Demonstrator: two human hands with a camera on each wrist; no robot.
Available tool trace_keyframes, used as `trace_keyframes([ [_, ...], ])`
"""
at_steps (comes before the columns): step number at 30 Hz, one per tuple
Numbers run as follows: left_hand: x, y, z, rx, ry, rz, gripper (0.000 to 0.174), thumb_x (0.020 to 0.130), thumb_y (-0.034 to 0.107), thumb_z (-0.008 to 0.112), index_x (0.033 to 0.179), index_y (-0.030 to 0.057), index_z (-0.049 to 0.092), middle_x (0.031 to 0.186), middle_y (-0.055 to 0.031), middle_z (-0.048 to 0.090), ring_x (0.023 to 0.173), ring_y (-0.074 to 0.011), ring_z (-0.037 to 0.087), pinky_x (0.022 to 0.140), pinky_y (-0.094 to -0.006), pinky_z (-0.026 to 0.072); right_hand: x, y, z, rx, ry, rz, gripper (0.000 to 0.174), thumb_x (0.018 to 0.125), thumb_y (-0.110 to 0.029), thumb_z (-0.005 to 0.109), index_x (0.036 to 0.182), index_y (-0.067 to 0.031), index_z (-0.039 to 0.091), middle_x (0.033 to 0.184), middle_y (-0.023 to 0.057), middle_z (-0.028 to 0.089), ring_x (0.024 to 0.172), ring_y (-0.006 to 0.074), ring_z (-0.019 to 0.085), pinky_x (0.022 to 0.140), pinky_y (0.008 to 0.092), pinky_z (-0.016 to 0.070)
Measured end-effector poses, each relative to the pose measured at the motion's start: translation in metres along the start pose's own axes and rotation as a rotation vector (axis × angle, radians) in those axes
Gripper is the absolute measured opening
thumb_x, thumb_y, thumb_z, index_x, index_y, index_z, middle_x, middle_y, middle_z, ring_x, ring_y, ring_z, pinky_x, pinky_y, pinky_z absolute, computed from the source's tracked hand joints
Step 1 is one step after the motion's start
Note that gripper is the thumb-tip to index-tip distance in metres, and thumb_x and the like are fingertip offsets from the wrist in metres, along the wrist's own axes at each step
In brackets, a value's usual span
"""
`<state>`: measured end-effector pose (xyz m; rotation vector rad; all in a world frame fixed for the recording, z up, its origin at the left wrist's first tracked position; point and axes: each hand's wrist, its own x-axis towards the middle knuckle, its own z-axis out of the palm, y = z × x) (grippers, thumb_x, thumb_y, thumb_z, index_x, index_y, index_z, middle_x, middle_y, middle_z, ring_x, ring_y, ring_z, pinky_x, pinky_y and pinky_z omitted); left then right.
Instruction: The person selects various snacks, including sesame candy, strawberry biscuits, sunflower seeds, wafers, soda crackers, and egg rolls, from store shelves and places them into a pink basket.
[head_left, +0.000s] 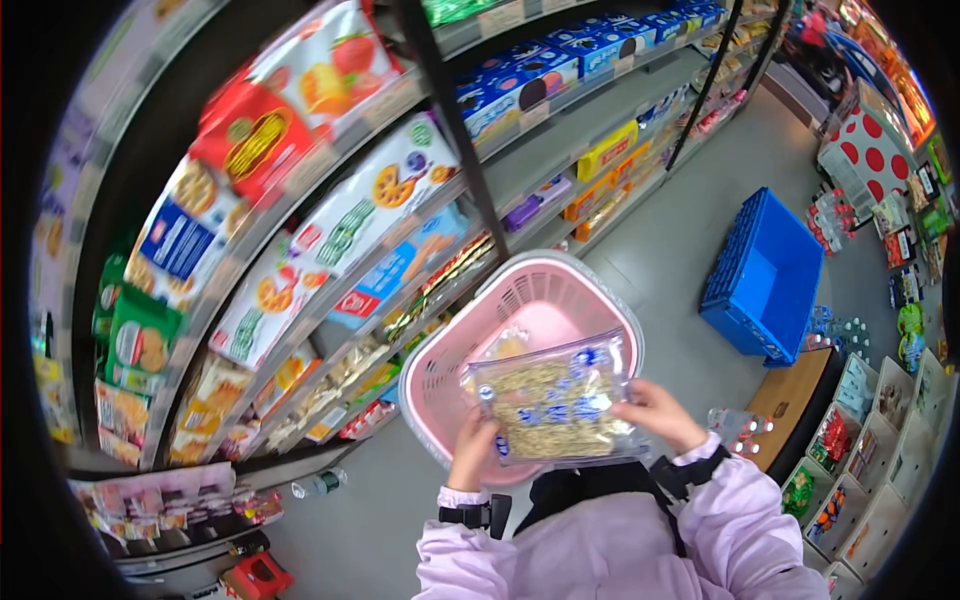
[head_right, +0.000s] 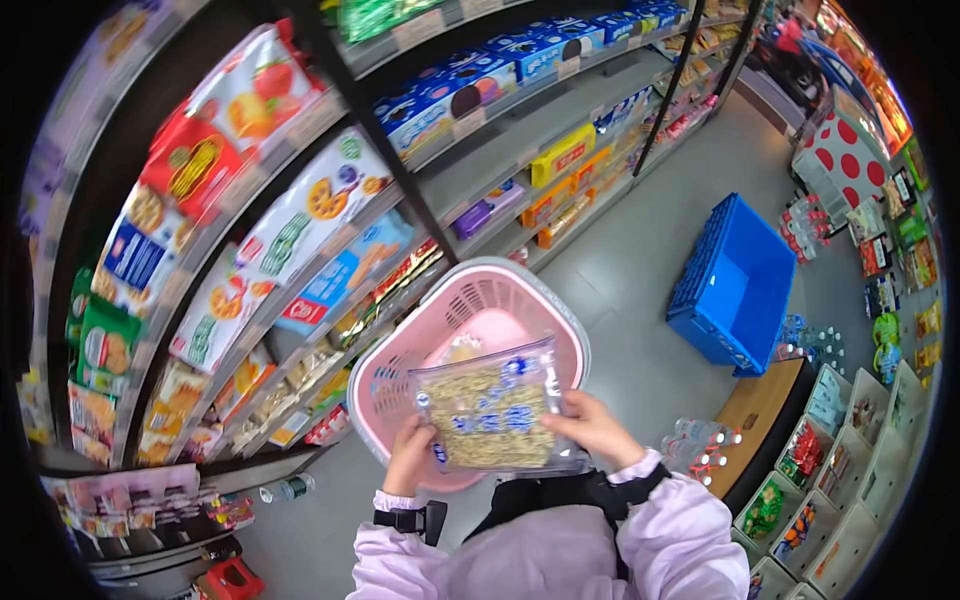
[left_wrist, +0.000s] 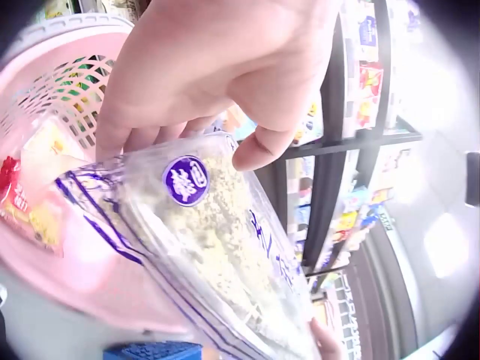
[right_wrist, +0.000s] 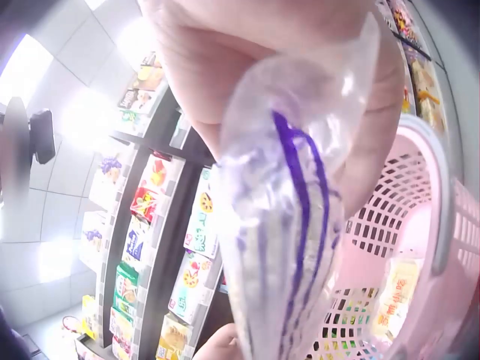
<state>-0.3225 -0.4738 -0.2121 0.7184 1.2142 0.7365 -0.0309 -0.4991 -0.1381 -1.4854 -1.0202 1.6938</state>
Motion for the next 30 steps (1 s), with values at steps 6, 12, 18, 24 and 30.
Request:
trace_keyframes([
  [6, -0.114, 0.0, 0.011, -0.167, -0.184, -0.239, 0.034, 0.082, 0.018, 0.056, 0.11, 0.0014, 0.048, 0.09, 0.0012, 0.054, 0.069, -0.0034, 0.047, 0.058, -0.0182, 0.0377, -0.105, 0.018, 0.011, 0.021, 0.076, 0.084, 0.031, 0.082, -0.023, 0.057, 0.099, 0.0032, 0.053, 0.084, 0.0004, 0.057, 0.073, 0.0053, 0.051, 0.064, 0.0205, 0.0418],
  [12, -0.146, -0.01, 0.014, -0.01, -0.35, -0.327, 0.034, 0.082, 0.02, 0.056, 0.11, 0.0014, 0.048, 0.095, 0.0005, 0.054, 0.08, -0.0047, 0.051, 0.066, -0.0178, 0.0409, -0.156, 0.025, 0.02, 0.058, 0.076, 0.12, 0.034, 0.083, -0.025, 0.055, 0.101, 0.0033, 0.052, 0.086, 0.0011, 0.057, 0.076, 0.0051, 0.05, 0.067, 0.0213, 0.0421],
  [18, -0.125, 0.012, 0.083, 0.051, -0.398, -0.172, 0.029, 0.083, 0.019, 0.054, 0.106, 0.0016, 0.05, 0.087, 0.0015, 0.054, 0.073, -0.004, 0.048, 0.06, -0.0193, 0.039, -0.173, 0.045, -0.033, 0.146, 0.143, 0.119, 0.035, 0.083, -0.024, 0.055, 0.105, 0.003, 0.05, 0.091, 0.0008, 0.057, 0.081, 0.0064, 0.049, 0.072, 0.0215, 0.041],
  [24, -0.078, 0.016, 0.196, 0.266, -0.576, -0.142, 0.031, 0.083, 0.02, 0.054, 0.106, -0.0001, 0.051, 0.086, 0.0013, 0.054, 0.072, -0.003, 0.047, 0.059, -0.0182, 0.0387, -0.21, 0.056, -0.143, 0.067, 0.284, 0.07, 0.034, 0.082, -0.026, 0.057, 0.099, 0.0032, 0.055, 0.085, 0.0008, 0.058, 0.077, 0.0069, 0.049, 0.069, 0.0219, 0.0409],
  [30, -0.026, 0.006, 0.32, 0.119, -0.738, -0.201, 0.036, 0.083, 0.015, 0.054, 0.112, -0.0045, 0.043, 0.105, -0.0106, 0.054, 0.096, -0.0155, 0.052, 0.082, -0.0267, 0.0423, -0.243, 0.052, -0.253, -0.047, 0.436, 0.079, 0.027, 0.082, -0.022, 0.057, 0.095, 0.0016, 0.055, 0.082, 0.0005, 0.057, 0.072, 0.0071, 0.049, 0.064, 0.0218, 0.0407],
])
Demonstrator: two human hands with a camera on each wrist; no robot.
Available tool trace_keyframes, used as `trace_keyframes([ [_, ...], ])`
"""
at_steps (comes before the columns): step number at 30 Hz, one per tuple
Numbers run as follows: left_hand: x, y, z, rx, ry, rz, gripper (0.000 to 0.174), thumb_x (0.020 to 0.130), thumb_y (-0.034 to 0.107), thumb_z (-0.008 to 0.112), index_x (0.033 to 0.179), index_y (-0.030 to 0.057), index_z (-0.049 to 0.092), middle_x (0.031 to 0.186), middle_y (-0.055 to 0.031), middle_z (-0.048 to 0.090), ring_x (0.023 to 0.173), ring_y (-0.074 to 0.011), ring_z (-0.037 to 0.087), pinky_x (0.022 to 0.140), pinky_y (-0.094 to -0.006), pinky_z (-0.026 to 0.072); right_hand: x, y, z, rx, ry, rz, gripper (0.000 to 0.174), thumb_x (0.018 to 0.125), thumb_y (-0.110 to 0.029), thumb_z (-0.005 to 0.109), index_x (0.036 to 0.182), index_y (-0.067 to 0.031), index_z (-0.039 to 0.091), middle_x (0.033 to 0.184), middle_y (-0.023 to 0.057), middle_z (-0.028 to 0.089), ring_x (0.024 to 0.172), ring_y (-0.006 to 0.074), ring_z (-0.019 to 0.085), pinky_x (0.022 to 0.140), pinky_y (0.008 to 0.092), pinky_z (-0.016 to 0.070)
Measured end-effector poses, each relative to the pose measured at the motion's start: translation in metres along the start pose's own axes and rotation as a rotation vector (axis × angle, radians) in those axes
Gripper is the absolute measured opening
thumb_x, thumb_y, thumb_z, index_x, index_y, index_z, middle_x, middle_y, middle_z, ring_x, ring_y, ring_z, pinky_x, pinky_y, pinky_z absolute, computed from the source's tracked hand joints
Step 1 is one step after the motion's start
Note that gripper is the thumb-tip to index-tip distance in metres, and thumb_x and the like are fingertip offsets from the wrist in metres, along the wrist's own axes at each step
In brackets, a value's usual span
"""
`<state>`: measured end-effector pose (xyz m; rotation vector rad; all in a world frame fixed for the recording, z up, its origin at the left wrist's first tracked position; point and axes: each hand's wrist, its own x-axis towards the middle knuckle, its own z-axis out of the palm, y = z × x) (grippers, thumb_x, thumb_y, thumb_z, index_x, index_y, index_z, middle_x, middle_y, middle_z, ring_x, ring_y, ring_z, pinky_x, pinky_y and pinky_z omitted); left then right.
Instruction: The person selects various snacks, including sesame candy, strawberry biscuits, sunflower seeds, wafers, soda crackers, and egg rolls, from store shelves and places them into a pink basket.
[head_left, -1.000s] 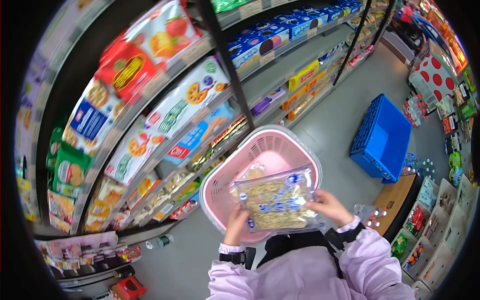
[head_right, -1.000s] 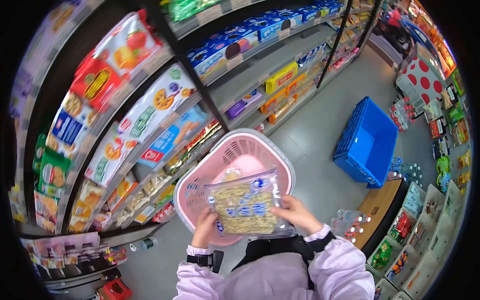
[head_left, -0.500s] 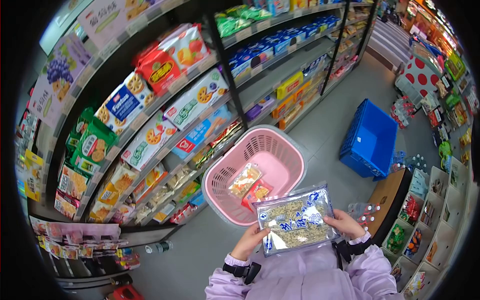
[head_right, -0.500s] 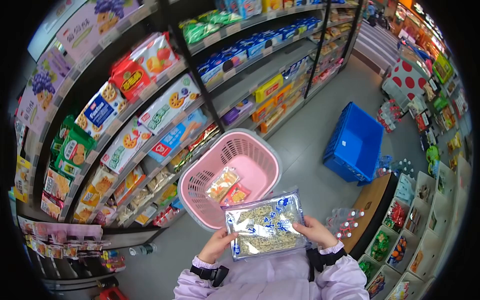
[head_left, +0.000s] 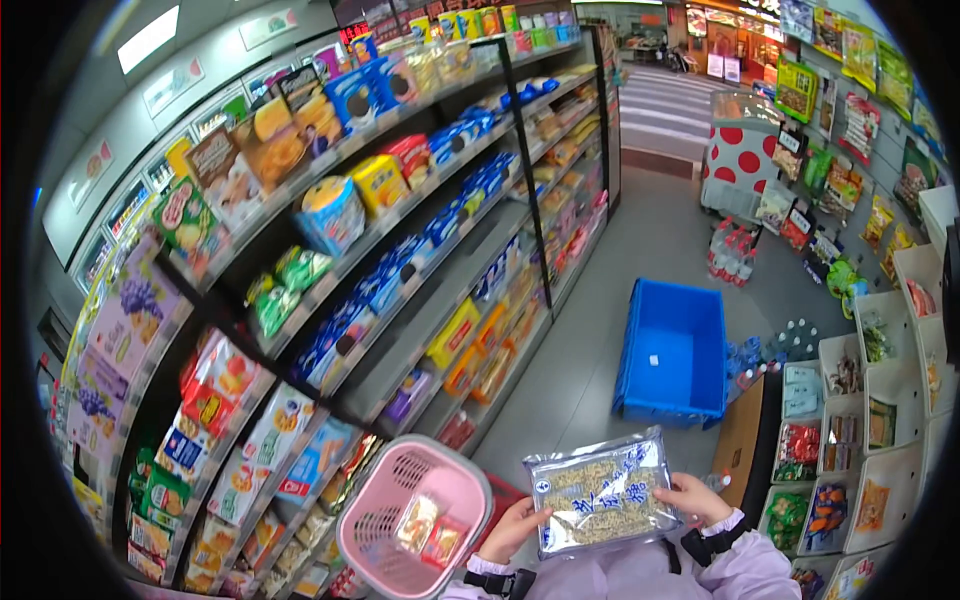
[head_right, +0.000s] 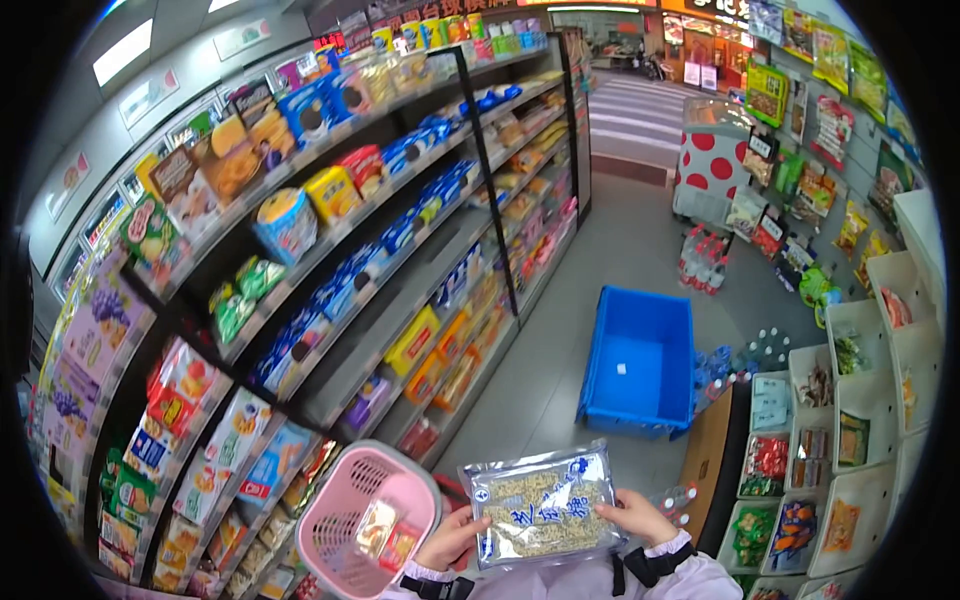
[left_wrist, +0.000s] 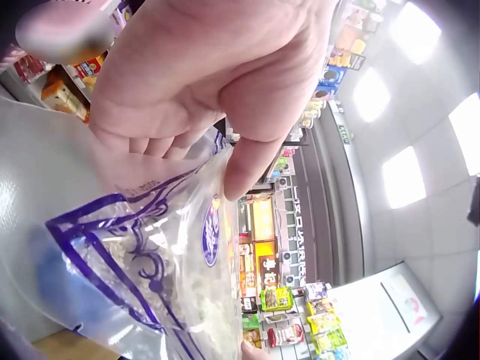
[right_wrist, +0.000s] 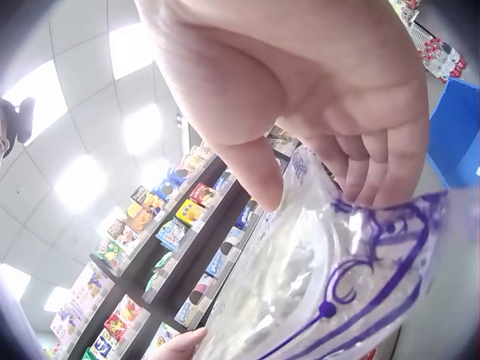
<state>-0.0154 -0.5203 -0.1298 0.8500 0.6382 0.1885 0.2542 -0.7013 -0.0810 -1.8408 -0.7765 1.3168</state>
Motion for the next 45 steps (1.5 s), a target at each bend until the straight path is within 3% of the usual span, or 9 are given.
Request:
trace_keyframes([
  [2, 0.024, 0.017, 0.017, 0.001, 0.018, -0.013, 0.037, 0.083, 0.013, 0.055, 0.112, -0.0049, 0.042, 0.104, -0.0105, 0.054, 0.095, -0.0156, 0.052, 0.082, -0.0265, 0.0422, 0.026, 0.029, -0.025, 0.089, 0.024, -0.147, 0.027, 0.082, -0.018, 0.055, 0.099, 0.0023, 0.053, 0.083, 0.0009, 0.056, 0.073, 0.0073, 0.049, 0.066, 0.0214, 0.0405],
  [7, 0.045, 0.062, 0.031, -0.109, 0.117, -0.018, 0.033, 0.084, 0.016, 0.053, 0.109, -0.0025, 0.044, 0.1, -0.0059, 0.054, 0.092, -0.0123, 0.053, 0.08, -0.0254, 0.0439, 0.074, -0.015, -0.054, 0.269, -0.062, -0.151, 0.031, 0.083, -0.016, 0.053, 0.107, 0.0039, 0.048, 0.092, 0.0049, 0.056, 0.081, 0.0102, 0.05, 0.073, 0.0244, 0.0418],
  [10, 0.053, 0.083, 0.016, -0.222, 0.17, 0.046, 0.027, 0.083, 0.009, 0.052, 0.107, -0.0008, 0.045, 0.1, -0.0071, 0.053, 0.092, -0.0142, 0.054, 0.081, -0.0274, 0.0453, 0.122, -0.017, -0.055, 0.262, -0.107, -0.177, 0.031, 0.083, -0.013, 0.051, 0.11, 0.0028, 0.047, 0.099, 0.0048, 0.054, 0.088, 0.0105, 0.048, 0.079, 0.0244, 0.0398],
  [22, 0.153, 0.19, -0.09, -0.284, 0.36, 0.175, 0.023, 0.083, 0.006, 0.052, 0.105, 0.0007, 0.046, 0.099, -0.0069, 0.055, 0.091, -0.0152, 0.056, 0.074, -0.0299, 0.0503, 0.33, -0.16, -0.051, 0.106, -0.268, -0.176, 0.029, 0.082, -0.007, 0.049, 0.109, 0.0054, 0.047, 0.098, 0.0066, 0.056, 0.086, 0.0113, 0.052, 0.077, 0.0246, 0.042],
  [30, 0.237, 0.266, -0.126, -0.285, 0.43, 0.147, 0.023, 0.084, 0.007, 0.05, 0.104, -0.0019, 0.046, 0.096, -0.0091, 0.056, 0.088, -0.0183, 0.057, 0.078, -0.0338, 0.0488, 0.442, -0.199, -0.07, 0.09, -0.143, -0.231, 0.034, 0.081, -0.007, 0.052, 0.11, 0.0082, 0.045, 0.094, 0.0129, 0.058, 0.084, 0.0163, 0.056, 0.074, 0.0268, 0.0441],
  [35, 0.308, 0.291, -0.144, -0.201, 0.488, 0.253, 0.029, 0.081, 0.003, 0.053, 0.108, -0.0029, 0.046, 0.099, -0.0097, 0.057, 0.086, -0.0163, 0.057, 0.077, -0.0302, 0.0477, 0.511, -0.225, -0.104, 0.104, -0.228, -0.242, 0.032, 0.079, -0.003, 0.05, 0.11, 0.006, 0.046, 0.093, 0.0107, 0.058, 0.084, 0.0147, 0.055, 0.075, 0.0268, 0.0436],
  [39, 0.363, 0.331, -0.143, -0.254, 0.592, 0.308, 0.022, 0.079, 0.004, 0.057, 0.101, 0.0014, 0.052, 0.091, -0.0038, 0.058, 0.079, -0.011, 0.056, 0.071, -0.025, 0.0453, 0.581, -0.261, -0.134, 0.122, -0.339, -0.238, 0.031, 0.079, 0.0, 0.049, 0.109, 0.0056, 0.046, 0.097, 0.0071, 0.056, 0.088, 0.0127, 0.052, 0.08, 0.0253, 0.0409],
  [43, 0.419, 0.35, -0.157, -0.365, 0.624, 0.307, 0.018, 0.08, 0.003, 0.055, 0.098, 0.003, 0.054, 0.089, -0.0026, 0.059, 0.078, -0.0111, 0.056, 0.07, -0.0255, 0.0458, 0.66, -0.307, -0.153, 0.059, -0.333, -0.38, 0.034, 0.073, 0.002, 0.05, 0.107, 0.0022, 0.048, 0.086, 0.0047, 0.056, 0.073, 0.0096, 0.052, 0.065, 0.0233, 0.043],
  [45, 0.445, 0.347, -0.174, -0.44, 0.617, 0.333, 0.014, 0.08, 0.002, 0.054, 0.093, 0.0046, 0.055, 0.087, -0.0021, 0.059, 0.078, -0.0112, 0.056, 0.069, -0.0262, 0.0462, 0.717, -0.311, -0.157, 0.012, -0.355, -0.395, 0.037, 0.073, 0.005, 0.05, 0.11, 0.0017, 0.045, 0.093, 0.0052, 0.055, 0.081, 0.0112, 0.052, 0.07, 0.0243, 0.0433],
])
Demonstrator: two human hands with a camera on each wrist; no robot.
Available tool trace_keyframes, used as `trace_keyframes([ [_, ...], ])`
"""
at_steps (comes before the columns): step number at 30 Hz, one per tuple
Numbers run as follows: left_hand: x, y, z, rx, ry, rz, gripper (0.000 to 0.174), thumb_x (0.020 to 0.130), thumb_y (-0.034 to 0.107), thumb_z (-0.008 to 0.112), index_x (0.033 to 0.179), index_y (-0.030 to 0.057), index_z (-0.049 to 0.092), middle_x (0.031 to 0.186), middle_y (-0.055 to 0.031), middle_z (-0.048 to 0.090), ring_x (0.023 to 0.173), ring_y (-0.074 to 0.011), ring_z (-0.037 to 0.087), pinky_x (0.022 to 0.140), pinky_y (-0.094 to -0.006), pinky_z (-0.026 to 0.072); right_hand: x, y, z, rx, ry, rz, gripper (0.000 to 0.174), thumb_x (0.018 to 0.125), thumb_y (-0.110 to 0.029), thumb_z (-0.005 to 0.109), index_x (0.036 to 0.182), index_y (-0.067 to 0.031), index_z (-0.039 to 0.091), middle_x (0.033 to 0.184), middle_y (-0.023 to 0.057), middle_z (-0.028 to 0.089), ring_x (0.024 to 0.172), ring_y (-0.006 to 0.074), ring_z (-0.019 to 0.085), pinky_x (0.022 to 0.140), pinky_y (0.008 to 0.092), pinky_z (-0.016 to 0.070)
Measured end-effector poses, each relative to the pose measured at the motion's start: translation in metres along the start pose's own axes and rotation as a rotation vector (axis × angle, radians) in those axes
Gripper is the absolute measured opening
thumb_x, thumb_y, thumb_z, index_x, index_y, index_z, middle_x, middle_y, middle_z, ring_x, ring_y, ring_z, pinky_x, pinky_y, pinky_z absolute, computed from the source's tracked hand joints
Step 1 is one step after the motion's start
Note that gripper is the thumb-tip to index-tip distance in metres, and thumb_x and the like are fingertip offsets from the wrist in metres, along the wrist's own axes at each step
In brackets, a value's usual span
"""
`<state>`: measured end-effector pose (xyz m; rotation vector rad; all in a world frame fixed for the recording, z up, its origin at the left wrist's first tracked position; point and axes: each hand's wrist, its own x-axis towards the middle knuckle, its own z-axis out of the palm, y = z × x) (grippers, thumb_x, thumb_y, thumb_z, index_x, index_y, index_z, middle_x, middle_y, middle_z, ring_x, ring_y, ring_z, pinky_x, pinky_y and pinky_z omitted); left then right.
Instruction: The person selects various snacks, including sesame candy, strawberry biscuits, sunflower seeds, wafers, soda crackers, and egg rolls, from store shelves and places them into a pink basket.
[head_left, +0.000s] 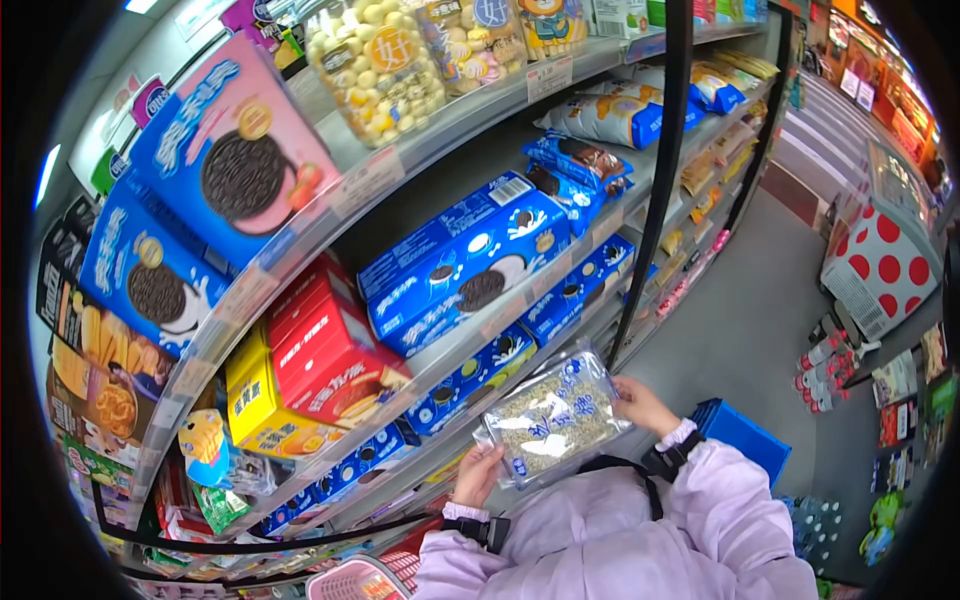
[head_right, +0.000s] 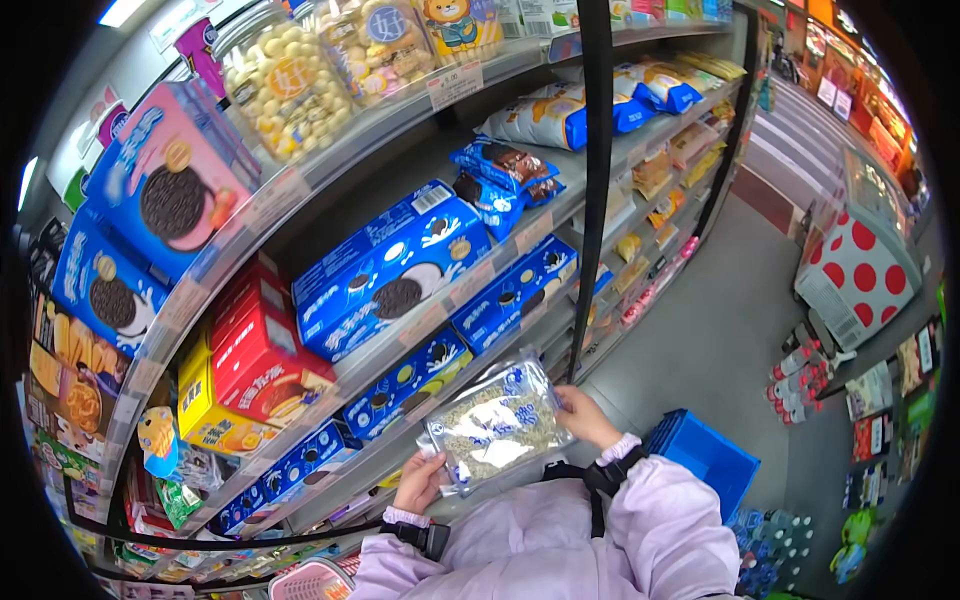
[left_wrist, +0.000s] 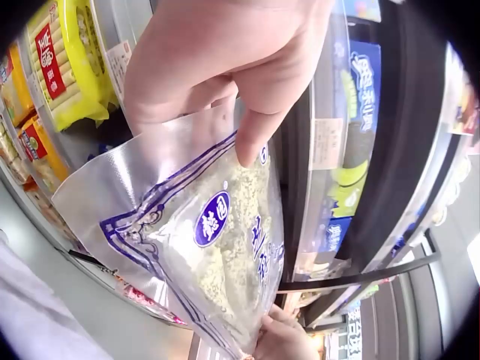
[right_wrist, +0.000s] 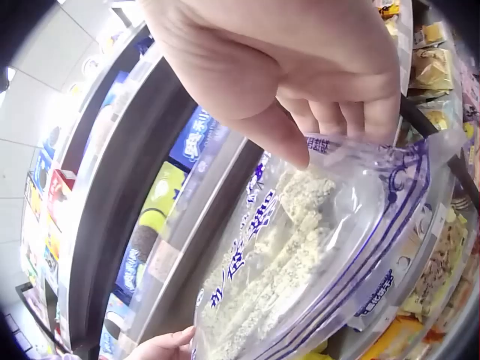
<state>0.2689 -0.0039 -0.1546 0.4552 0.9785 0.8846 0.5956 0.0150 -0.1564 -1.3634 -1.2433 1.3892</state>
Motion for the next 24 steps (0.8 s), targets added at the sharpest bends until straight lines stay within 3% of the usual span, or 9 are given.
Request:
trace_keyframes([
  [4, 0.039, 0.001, 0.016, -0.079, 0.066, 0.111, 0.016, 0.078, -0.001, 0.055, 0.093, 0.0054, 0.055, 0.088, -0.0028, 0.057, 0.081, -0.0128, 0.055, 0.073, -0.0275, 0.0458, 0.064, -0.026, -0.015, -0.215, 0.04, -0.073, 0.039, 0.073, 0.007, 0.05, 0.11, 0.0004, 0.043, 0.091, 0.0068, 0.054, 0.081, 0.012, 0.052, 0.071, 0.0249, 0.0435],
  [7, 0.056, 0.012, 0.034, -0.083, 0.145, 0.331, 0.021, 0.079, -0.001, 0.054, 0.099, 0.005, 0.052, 0.094, -0.0051, 0.055, 0.087, -0.0163, 0.054, 0.077, -0.0316, 0.0452, 0.109, -0.004, -0.017, -0.016, 0.039, -0.195, 0.037, 0.071, 0.007, 0.048, 0.107, 0.0017, 0.044, 0.087, 0.0077, 0.054, 0.076, 0.0134, 0.052, 0.069, 0.0255, 0.0423],
  [11, 0.072, 0.014, 0.034, -0.114, 0.301, 0.278, 0.027, 0.076, -0.005, 0.056, 0.099, 0.0059, 0.049, 0.097, -0.0051, 0.054, 0.091, -0.0186, 0.052, 0.078, -0.0317, 0.0445, 0.15, 0.02, -0.021, 0.003, -0.069, -0.246, 0.045, 0.071, 0.011, 0.047, 0.114, 0.0009, 0.039, 0.103, 0.0082, 0.053, 0.092, 0.0169, 0.052, 0.077, 0.0289, 0.0427],
  [12, 0.077, 0.011, 0.028, -0.112, 0.321, 0.229, 0.04, 0.074, -0.007, 0.055, 0.109, 0.0084, 0.045, 0.107, -0.0068, 0.05, 0.099, -0.0191, 0.049, 0.083, -0.03, 0.0416, 0.155, 0.022, -0.021, 0.004, -0.072, -0.177, 0.045, 0.07, 0.013, 0.046, 0.113, 0.0006, 0.041, 0.107, 0.0097, 0.052, 0.1, 0.0184, 0.05, 0.083, 0.0296, 0.0401],
  [15, 0.092, 0.001, 0.01, -0.07, 0.304, 0.304, 0.037, 0.076, -0.004, 0.055, 0.109, 0.009, 0.045, 0.108, -0.0073, 0.05, 0.098, -0.0193, 0.049, 0.082, -0.0307, 0.0422, 0.167, 0.018, -0.02, -0.14, -0.074, -0.179, 0.038, 0.073, 0.006, 0.048, 0.11, -0.0008, 0.045, 0.107, 0.0118, 0.053, 0.102, 0.0233, 0.05, 0.086, 0.0318, 0.0386],
  [18, 0.096, 0.009, 0.008, -0.073, 0.365, 0.18, 0.033, 0.079, 0.0, 0.054, 0.109, 0.0094, 0.045, 0.109, -0.0062, 0.049, 0.098, -0.0196, 0.049, 0.081, -0.0324, 0.043, 0.183, 0.011, -0.015, -0.635, -0.006, -0.39, 0.031, 0.076, -0.006, 0.05, 0.106, -0.0018, 0.048, 0.107, 0.0154, 0.053, 0.101, 0.0304, 0.049, 0.087, 0.0359, 0.038],
  [21, 0.099, -0.003, -0.024, 0.001, 0.454, 0.16, 0.032, 0.08, 0.003, 0.054, 0.11, 0.0103, 0.045, 0.11, -0.0042, 0.049, 0.097, -0.0198, 0.049, 0.082, -0.034, 0.0431, 0.209, 0.039, -0.011, -0.638, 0.082, -0.565, 0.021, 0.073, -0.015, 0.052, 0.09, -0.0031, 0.055, 0.091, 0.022, 0.055, 0.086, 0.039, 0.051, 0.071, 0.0416, 0.0435],
  [22, 0.107, -0.017, -0.045, -0.073, 0.298, 0.401, 0.028, 0.084, 0.01, 0.051, 0.111, 0.0098, 0.046, 0.11, -0.0081, 0.05, 0.098, -0.0226, 0.049, 0.086, -0.0347, 0.0411, 0.212, 0.041, -0.013, -0.665, 0.082, -0.642, 0.022, 0.073, -0.016, 0.053, 0.091, -0.0032, 0.054, 0.09, 0.0216, 0.055, 0.083, 0.0383, 0.053, 0.069, 0.0419, 0.0444],
  [24, 0.118, -0.034, -0.107, 0.639, 0.206, 0.59, 0.027, 0.085, 0.015, 0.047, 0.112, 0.0105, 0.046, 0.111, -0.0093, 0.05, 0.101, -0.0261, 0.047, 0.088, -0.0372, 0.0382, 0.205, 0.022, -0.016, -0.764, 0.013, -0.525, 0.024, 0.072, -0.017, 0.054, 0.093, -0.0037, 0.054, 0.091, 0.0206, 0.056, 0.083, 0.0372, 0.053, 0.07, 0.0412, 0.0443],
])
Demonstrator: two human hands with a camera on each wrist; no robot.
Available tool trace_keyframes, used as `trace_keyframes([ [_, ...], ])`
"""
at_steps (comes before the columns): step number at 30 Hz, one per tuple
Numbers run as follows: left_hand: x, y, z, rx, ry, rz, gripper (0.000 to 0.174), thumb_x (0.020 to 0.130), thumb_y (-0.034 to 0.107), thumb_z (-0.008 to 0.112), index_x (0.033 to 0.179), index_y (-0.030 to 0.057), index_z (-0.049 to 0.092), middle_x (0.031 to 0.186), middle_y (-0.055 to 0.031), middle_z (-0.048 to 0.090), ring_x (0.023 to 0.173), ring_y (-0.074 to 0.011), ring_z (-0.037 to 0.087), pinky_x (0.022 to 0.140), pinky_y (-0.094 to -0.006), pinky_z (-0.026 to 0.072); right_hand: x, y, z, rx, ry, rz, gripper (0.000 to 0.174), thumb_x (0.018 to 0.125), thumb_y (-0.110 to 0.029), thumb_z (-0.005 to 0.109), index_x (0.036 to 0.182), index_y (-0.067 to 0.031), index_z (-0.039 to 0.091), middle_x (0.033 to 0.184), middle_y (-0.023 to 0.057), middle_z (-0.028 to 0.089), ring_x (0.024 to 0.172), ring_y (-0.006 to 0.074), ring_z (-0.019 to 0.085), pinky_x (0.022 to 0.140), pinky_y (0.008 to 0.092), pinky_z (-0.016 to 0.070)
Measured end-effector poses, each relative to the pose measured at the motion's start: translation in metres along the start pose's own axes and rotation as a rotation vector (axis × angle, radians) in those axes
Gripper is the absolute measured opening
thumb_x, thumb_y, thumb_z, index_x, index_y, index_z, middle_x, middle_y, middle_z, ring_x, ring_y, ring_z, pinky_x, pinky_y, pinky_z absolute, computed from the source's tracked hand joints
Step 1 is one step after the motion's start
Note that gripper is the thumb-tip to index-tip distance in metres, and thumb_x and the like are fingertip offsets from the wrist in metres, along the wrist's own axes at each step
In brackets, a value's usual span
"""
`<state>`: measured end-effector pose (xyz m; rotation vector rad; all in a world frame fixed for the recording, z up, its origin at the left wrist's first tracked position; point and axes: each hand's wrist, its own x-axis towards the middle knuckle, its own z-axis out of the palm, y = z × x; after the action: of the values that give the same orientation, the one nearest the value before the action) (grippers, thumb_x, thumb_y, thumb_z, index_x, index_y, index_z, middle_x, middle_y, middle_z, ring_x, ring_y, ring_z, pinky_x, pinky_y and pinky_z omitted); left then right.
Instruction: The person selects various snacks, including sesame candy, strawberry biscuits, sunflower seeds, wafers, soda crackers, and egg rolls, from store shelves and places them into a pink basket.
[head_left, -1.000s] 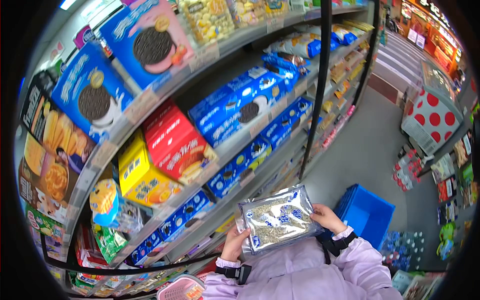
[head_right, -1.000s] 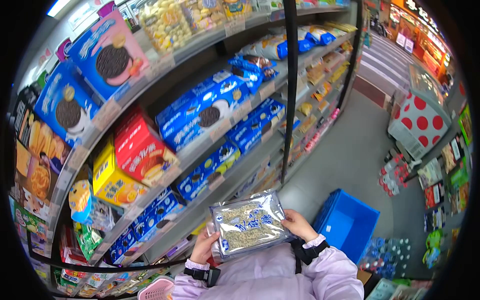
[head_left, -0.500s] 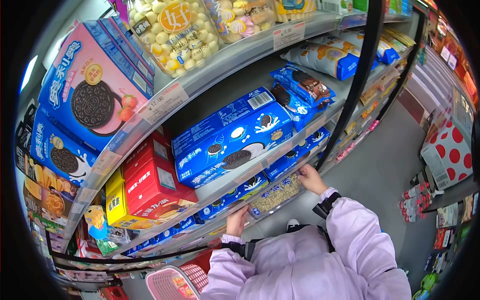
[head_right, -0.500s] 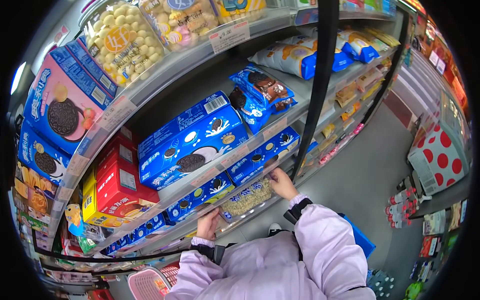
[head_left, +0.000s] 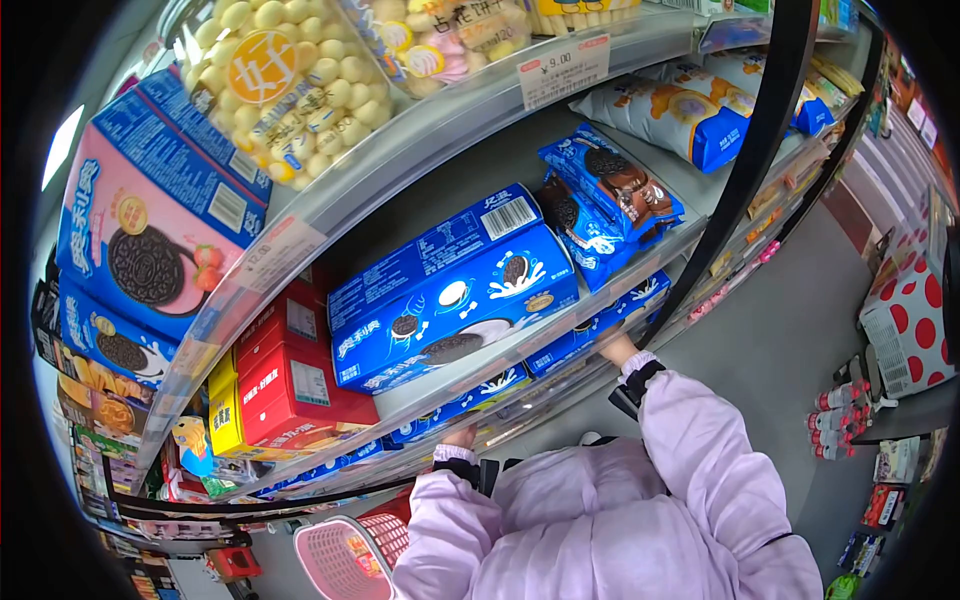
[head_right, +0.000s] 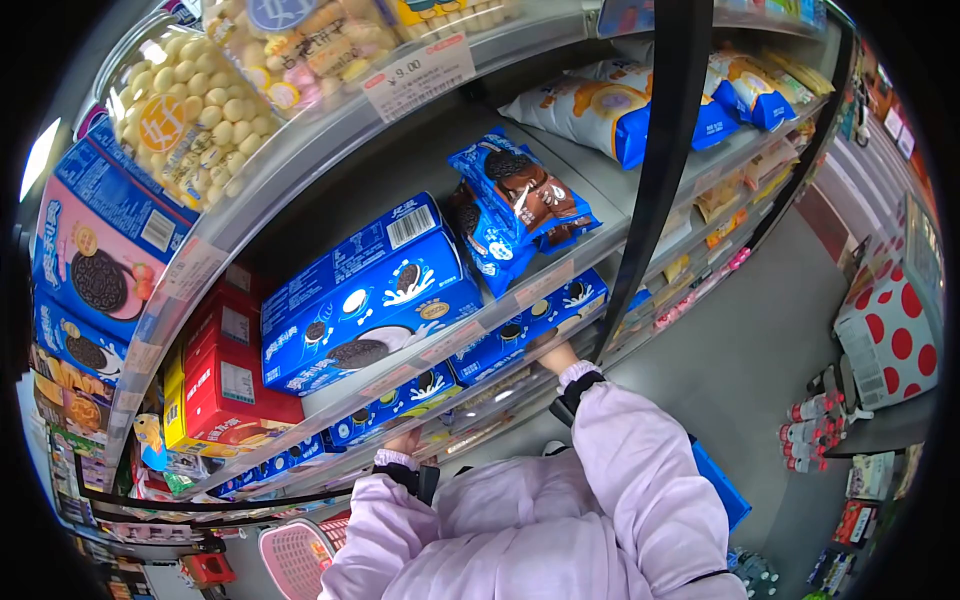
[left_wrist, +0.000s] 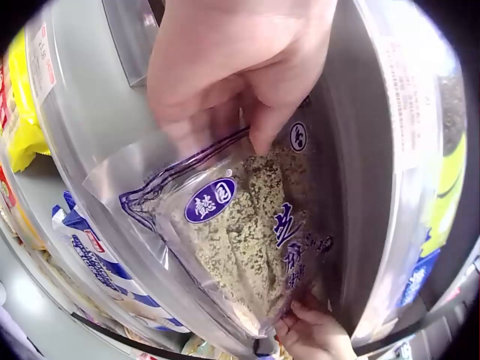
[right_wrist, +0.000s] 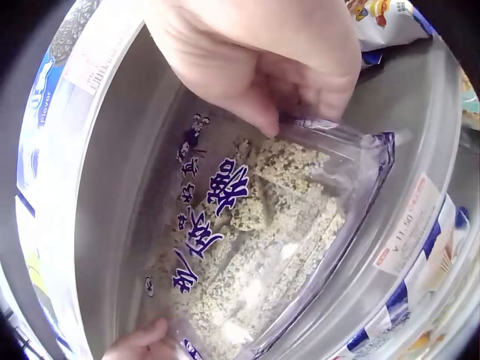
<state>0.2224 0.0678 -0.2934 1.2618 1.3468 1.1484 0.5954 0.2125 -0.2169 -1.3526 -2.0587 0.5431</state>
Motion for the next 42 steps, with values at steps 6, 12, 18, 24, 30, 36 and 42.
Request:
trace_keyframes([
  [6, 0.003, 0.076, 0.026, 1.257, -0.242, -0.091, 0.028, 0.082, 0.018, 0.044, 0.108, 0.0111, 0.05, 0.113, -0.0131, 0.048, 0.108, -0.0301, 0.042, 0.091, -0.0378, 0.0338, 0.003, 0.012, -0.004, 0.064, -0.034, 0.07, 0.029, 0.079, -0.023, 0.049, 0.101, -0.0033, 0.051, 0.101, 0.0192, 0.053, 0.096, 0.035, 0.049, 0.08, 0.0388, 0.0405],
  [12, 0.004, 0.04, 0.035, 1.18, -0.195, -0.05, 0.026, 0.08, 0.017, 0.044, 0.103, 0.01, 0.053, 0.107, -0.014, 0.052, 0.101, -0.0313, 0.047, 0.086, -0.0384, 0.0369, -0.011, 0.035, -0.009, 0.152, 0.005, 0.21, 0.035, 0.084, -0.03, 0.042, 0.105, -0.0022, 0.048, 0.108, 0.0196, 0.051, 0.103, 0.0354, 0.045, 0.085, 0.0384, 0.0374],
  [18, 0.019, 0.048, 0.063, 0.549, 0.104, -0.187, 0.024, 0.079, 0.02, 0.046, 0.097, 0.0075, 0.056, 0.095, -0.0143, 0.058, 0.09, -0.0325, 0.052, 0.078, -0.0394, 0.0408, -0.013, 0.049, -0.009, 0.064, 0.018, 0.187, 0.035, 0.087, -0.03, 0.036, 0.106, -0.0025, 0.048, 0.108, 0.0219, 0.051, 0.103, 0.0375, 0.044, 0.085, 0.0392, 0.0375],
  [24, 0.015, 0.073, 0.088, 0.228, 0.195, -0.135, 0.023, 0.078, 0.02, 0.049, 0.093, 0.0053, 0.057, 0.092, -0.0167, 0.058, 0.085, -0.0323, 0.054, 0.074, -0.0397, 0.0423, -0.009, 0.038, -0.017, -0.168, 0.088, -0.044, 0.025, 0.081, -0.018, 0.044, 0.099, -0.003, 0.049, 0.099, 0.0236, 0.052, 0.096, 0.0399, 0.047, 0.078, 0.0421, 0.0407],
  [30, 0.013, 0.113, 0.083, 0.44, 0.1, 0.01, 0.021, 0.072, 0.013, 0.053, 0.09, 0.0026, 0.058, 0.08, -0.0188, 0.059, 0.076, -0.0322, 0.058, 0.066, -0.0384, 0.0452, -0.046, 0.007, -0.032, 0.422, 0.047, 0.285, 0.051, 0.069, 0.003, 0.054, 0.117, -0.0001, 0.037, 0.112, 0.0164, 0.049, 0.104, 0.024, 0.048, 0.086, 0.0321, 0.039],
  [36, -0.074, 0.135, 0.022, 0.223, -0.142, -0.112, 0.043, 0.074, 0.008, 0.055, 0.115, 0.0004, 0.043, 0.098, -0.0121, 0.054, 0.084, -0.0202, 0.054, 0.075, -0.0295, 0.0447, -0.132, -0.057, -0.053, 0.559, -0.295, 0.41, 0.032, 0.076, -0.001, 0.055, 0.107, -0.0017, 0.047, 0.096, 0.0037, 0.053, 0.089, 0.0116, 0.051, 0.077, 0.0235, 0.0419],
  [42, -0.163, 0.122, -0.057, 0.248, -0.415, -0.195, 0.044, 0.079, 0.021, 0.054, 0.116, 0.0013, 0.042, 0.097, -0.0123, 0.055, 0.084, -0.0196, 0.056, 0.072, -0.029, 0.0448, -0.184, -0.173, -0.023, 0.71, -0.448, 0.593, 0.027, 0.079, -0.005, 0.053, 0.106, -0.0014, 0.048, 0.095, 0.0086, 0.058, 0.08, 0.0128, 0.055, 0.069, 0.0225, 0.0437],
])
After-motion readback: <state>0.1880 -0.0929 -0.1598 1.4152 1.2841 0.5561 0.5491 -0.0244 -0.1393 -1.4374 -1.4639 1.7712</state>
